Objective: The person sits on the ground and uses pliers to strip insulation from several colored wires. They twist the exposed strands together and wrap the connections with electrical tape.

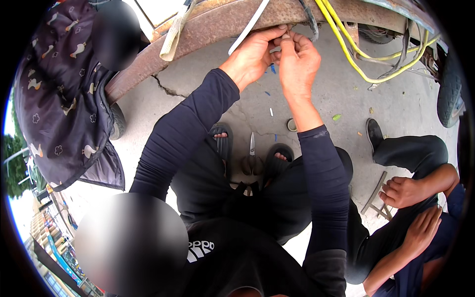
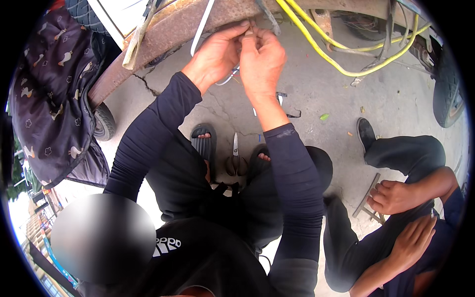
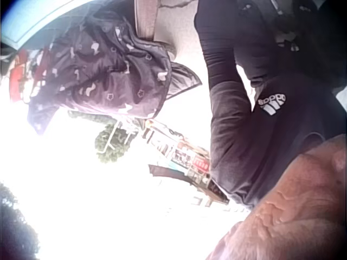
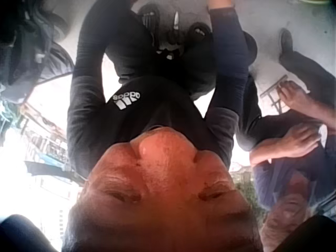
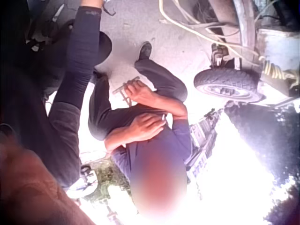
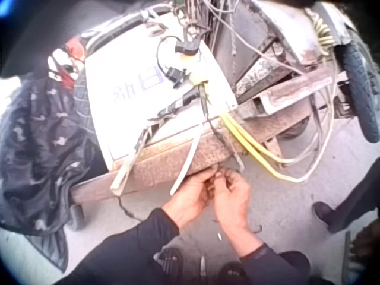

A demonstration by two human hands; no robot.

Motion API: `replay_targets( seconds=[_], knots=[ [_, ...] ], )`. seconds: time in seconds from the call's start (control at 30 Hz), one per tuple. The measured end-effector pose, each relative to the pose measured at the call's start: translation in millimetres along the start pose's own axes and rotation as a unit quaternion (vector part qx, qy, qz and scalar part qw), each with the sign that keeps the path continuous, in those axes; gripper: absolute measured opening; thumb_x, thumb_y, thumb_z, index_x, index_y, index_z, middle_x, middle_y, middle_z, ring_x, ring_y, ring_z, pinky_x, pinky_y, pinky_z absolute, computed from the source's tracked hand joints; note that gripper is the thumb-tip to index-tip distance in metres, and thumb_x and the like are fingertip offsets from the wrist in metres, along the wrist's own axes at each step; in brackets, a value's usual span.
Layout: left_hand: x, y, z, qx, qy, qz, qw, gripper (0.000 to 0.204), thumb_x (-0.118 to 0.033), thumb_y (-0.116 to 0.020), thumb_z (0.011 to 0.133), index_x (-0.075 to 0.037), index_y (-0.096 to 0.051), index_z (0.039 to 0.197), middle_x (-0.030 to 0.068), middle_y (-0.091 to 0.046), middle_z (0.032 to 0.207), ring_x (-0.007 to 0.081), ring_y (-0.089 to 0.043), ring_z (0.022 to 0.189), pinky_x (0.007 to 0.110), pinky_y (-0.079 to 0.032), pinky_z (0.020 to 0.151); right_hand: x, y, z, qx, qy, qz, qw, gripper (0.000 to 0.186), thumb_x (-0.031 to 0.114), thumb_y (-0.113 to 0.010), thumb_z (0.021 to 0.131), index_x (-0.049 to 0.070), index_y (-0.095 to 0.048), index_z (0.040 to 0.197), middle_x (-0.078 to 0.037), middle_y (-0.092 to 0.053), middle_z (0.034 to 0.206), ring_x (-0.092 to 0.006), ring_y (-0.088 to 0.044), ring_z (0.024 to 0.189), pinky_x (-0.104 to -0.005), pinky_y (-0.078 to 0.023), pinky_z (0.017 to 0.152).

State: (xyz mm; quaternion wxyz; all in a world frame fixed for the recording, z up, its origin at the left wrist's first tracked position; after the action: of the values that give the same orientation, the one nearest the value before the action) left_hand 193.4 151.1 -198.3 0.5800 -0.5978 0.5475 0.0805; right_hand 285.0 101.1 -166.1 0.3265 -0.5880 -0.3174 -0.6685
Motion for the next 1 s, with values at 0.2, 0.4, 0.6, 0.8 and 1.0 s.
replay_targets(
  seconds=[0.2, 0.4, 0.6, 0.8, 1.0],
  knots=[
    [-6, -4, -7, -0.009, -0.010, 0.002, 1.000, 0.022, -0.023, -0.059, 0.096, -0.008, -0.061, 0.112, 0.0003, -0.062, 0.095, 0.0130, -0.056, 0.089, 0.031, -0.044, 0.077, -6, -2, 5, 0.035, -0.057, 0.055, 0.996, 0.018, 0.015, -0.063, 0.084, -0.003, -0.066, 0.082, -0.007, -0.067, 0.069, -0.0150, -0.060, 0.057, -0.0288, -0.048, 0.055],
    [-8, -2, -7, 0.078, 0.063, -0.005, 0.995, 0.025, -0.025, -0.054, 0.098, -0.008, -0.059, 0.115, -0.0018, -0.059, 0.092, 0.0115, -0.054, 0.085, 0.029, -0.043, 0.069, -10, -22, -13, 0.189, -0.269, 0.338, 0.882, 0.013, 0.015, -0.062, 0.084, 0.002, -0.065, 0.082, -0.002, -0.062, 0.068, -0.0096, -0.056, 0.059, -0.0251, -0.043, 0.051],
    [-14, 11, -3, -0.019, 0.007, 0.088, 0.996, 0.030, -0.029, -0.054, 0.099, -0.007, -0.058, 0.118, -0.0011, -0.061, 0.106, 0.0114, -0.056, 0.095, 0.029, -0.046, 0.079, 23, -37, -64, 0.350, -0.230, 0.122, 0.900, 0.017, 0.018, -0.062, 0.086, 0.002, -0.067, 0.089, -0.002, -0.066, 0.074, -0.0098, -0.061, 0.067, -0.0246, -0.047, 0.059],
    [-10, -10, -24, -0.018, -0.058, 0.202, 0.978, 0.036, -0.034, -0.050, 0.101, -0.002, -0.054, 0.117, 0.0058, -0.064, 0.104, 0.0149, -0.061, 0.090, 0.028, -0.047, 0.079, 19, 22, -47, 0.345, 0.038, -0.342, 0.873, 0.016, 0.014, -0.061, 0.085, 0.002, -0.069, 0.092, -0.014, -0.070, 0.077, -0.0240, -0.069, 0.074, -0.0350, -0.053, 0.066],
    [-9, -32, -42, -0.012, -0.099, 0.295, 0.950, 0.037, -0.038, -0.045, 0.101, -0.003, -0.055, 0.103, 0.0046, -0.061, 0.087, 0.0135, -0.060, 0.078, 0.029, -0.049, 0.071, 7, 70, -66, 0.351, 0.145, -0.561, 0.736, 0.018, 0.015, -0.062, 0.085, 0.004, -0.071, 0.096, -0.021, -0.069, 0.086, -0.0384, -0.066, 0.088, -0.0457, -0.053, 0.078]
  ],
)
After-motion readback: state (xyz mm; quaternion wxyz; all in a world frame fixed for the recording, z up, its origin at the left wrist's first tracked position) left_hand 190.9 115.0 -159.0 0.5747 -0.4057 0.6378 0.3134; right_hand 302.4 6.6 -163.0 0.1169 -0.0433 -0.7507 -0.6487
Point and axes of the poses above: each hand's wrist, its own z-axis towards the middle knuckle, its own y-axis out of the back of the hand, x = y × z, the point moved 8 cm from there along z, towards the middle knuckle
